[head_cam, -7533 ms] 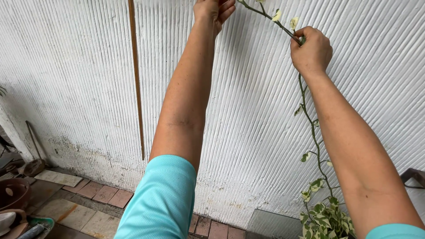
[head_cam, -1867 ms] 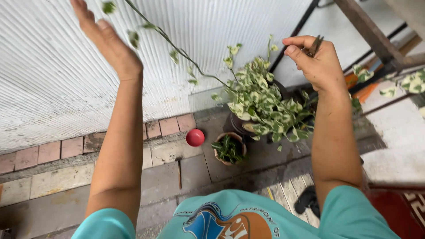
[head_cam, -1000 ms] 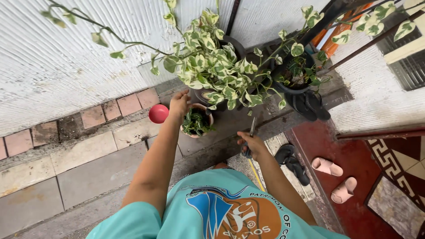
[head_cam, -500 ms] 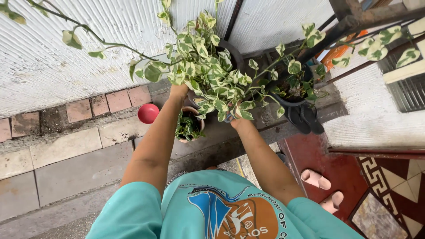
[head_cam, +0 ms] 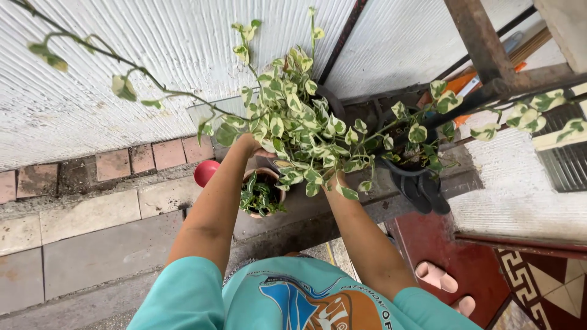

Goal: Pruning and tending to potted plants on a multi-tier stand.

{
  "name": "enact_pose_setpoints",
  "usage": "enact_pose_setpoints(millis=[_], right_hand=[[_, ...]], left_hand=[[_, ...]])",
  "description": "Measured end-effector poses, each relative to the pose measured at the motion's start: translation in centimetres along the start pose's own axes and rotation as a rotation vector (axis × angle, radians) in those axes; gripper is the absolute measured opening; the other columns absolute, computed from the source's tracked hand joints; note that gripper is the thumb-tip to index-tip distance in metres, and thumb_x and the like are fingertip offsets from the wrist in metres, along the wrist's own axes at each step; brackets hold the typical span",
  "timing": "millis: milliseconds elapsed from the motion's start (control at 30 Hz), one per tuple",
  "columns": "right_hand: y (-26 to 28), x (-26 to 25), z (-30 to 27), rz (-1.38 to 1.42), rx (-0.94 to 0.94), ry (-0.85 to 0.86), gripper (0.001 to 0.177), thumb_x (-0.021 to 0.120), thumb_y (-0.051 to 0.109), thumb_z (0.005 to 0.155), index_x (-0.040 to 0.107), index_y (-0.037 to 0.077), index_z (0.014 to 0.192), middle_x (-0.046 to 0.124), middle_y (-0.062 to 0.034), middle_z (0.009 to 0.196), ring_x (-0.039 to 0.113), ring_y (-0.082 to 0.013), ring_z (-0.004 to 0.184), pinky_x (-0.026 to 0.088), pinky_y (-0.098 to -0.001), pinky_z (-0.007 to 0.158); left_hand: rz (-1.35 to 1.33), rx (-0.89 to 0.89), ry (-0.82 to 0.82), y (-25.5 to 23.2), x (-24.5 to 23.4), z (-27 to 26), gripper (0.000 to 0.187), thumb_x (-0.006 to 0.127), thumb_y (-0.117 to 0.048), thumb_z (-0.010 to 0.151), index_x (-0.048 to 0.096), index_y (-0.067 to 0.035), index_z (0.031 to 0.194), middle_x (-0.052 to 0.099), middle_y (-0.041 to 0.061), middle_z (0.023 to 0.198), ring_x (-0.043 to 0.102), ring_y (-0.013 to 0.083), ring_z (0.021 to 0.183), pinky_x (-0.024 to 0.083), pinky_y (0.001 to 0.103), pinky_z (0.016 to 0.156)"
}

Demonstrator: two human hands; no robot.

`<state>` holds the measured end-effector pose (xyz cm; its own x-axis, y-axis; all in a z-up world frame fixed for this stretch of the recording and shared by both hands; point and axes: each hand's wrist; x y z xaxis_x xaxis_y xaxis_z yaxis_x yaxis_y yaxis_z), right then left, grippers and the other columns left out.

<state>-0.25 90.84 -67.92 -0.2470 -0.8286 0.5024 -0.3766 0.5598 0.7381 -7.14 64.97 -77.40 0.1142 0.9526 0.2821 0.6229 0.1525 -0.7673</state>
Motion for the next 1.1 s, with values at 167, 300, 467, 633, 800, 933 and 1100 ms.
enact_pose_setpoints(millis=[167, 300, 467, 633, 800, 933, 1100], right_hand=[[-0.9, -1.8, 2.3, -0.023, -0.045, -0.021, 0.048, 0.05, 0.034, 0.109, 0.053, 0.001, 0.143, 0.064, -0.0209, 0.132, 0.07, -0.0267, 0.094, 0.058, -0.0422, 0.065], [-1.5, -3.7, 4.3, -0.036, -0.084, -0.04, 0.049, 0.05, 0.033, 0.109, 0.053, 0.0, 0.144, 0.065, -0.0226, 0.134, 0.072, -0.0265, 0.093, 0.058, -0.0414, 0.061], [-8.3, -17.4, 15.6, 0.106, -0.163, 0.152, 0.054, 0.052, 0.028, 0.103, 0.048, 0.0, 0.149, 0.062, -0.0245, 0.136, 0.073, -0.0287, 0.096, 0.061, -0.043, 0.064], [-4.3, -11.5, 12.0, 0.372, -0.105, 0.508, 0.056, 0.053, 0.027, 0.102, 0.043, 0.003, 0.152, 0.058, -0.0231, 0.133, 0.07, -0.031, 0.099, 0.062, -0.0459, 0.072], [0.8, -7.8, 7.8, 0.541, 0.076, 0.724, 0.05, 0.048, 0.033, 0.109, 0.043, 0.005, 0.15, 0.056, -0.0198, 0.129, 0.066, -0.0309, 0.1, 0.06, -0.047, 0.076], [-0.1, -11.9, 11.4, 0.642, 0.184, 0.852, 0.048, 0.045, 0.037, 0.113, 0.043, 0.006, 0.149, 0.055, -0.0179, 0.126, 0.063, -0.0308, 0.1, 0.059, -0.0477, 0.078], [1.5, -8.3, 8.0, 0.366, 0.181, 0.544, 0.047, 0.05, 0.036, 0.109, 0.049, 0.007, 0.146, 0.057, -0.0162, 0.121, 0.062, -0.0297, 0.095, 0.058, -0.0469, 0.073]], left_hand=[[0.066, 0.045, -0.019, -4.6, 2.6, -5.4, 0.038, 0.07, -0.03, 0.093, 0.07, -0.012, 0.127, 0.077, 0.012, 0.107, 0.076, 0.0278, 0.083, 0.066, 0.04, 0.066], [0.138, 0.088, -0.036, -6.3, 3.8, -6.3, 0.039, 0.068, -0.031, 0.093, 0.069, -0.012, 0.128, 0.076, 0.012, 0.109, 0.075, 0.0283, 0.086, 0.064, 0.041, 0.069], [0.217, 0.127, -0.056, -8.6, 6.2, -9.5, 0.041, 0.066, -0.032, 0.093, 0.068, -0.013, 0.129, 0.076, 0.012, 0.112, 0.074, 0.0289, 0.091, 0.063, 0.042, 0.074], [0.303, 0.171, -0.109, -11.3, 7.6, -14.0, 0.043, 0.065, -0.034, 0.093, 0.067, -0.013, 0.13, 0.075, 0.012, 0.115, 0.073, 0.0296, 0.096, 0.061, 0.042, 0.079], [0.389, 0.214, -0.165, -9.0, 7.5, -13.3, 0.044, 0.063, -0.035, 0.093, 0.066, -0.014, 0.131, 0.074, 0.011, 0.117, 0.072, 0.0302, 0.1, 0.059, 0.043, 0.083], [0.462, 0.25, -0.202, -6.7, 6.8, -10.8, 0.045, 0.061, -0.037, 0.093, 0.065, -0.014, 0.132, 0.073, 0.011, 0.12, 0.071, 0.0307, 0.104, 0.058, 0.044, 0.087], [0.557, 0.285, -0.23, -3.5, 6.2, -7.9, 0.047, 0.059, -0.038, 0.093, 0.064, -0.014, 0.133, 0.072, 0.011, 0.123, 0.07, 0.0314, 0.109, 0.056, 0.045, 0.091]])
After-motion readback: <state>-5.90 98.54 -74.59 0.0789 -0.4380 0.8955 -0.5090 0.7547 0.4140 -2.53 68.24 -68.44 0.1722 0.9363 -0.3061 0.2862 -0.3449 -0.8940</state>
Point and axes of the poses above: each hand's wrist, its own z-axis towards the middle knuckle, its own x-axis out of the palm, y = z × x
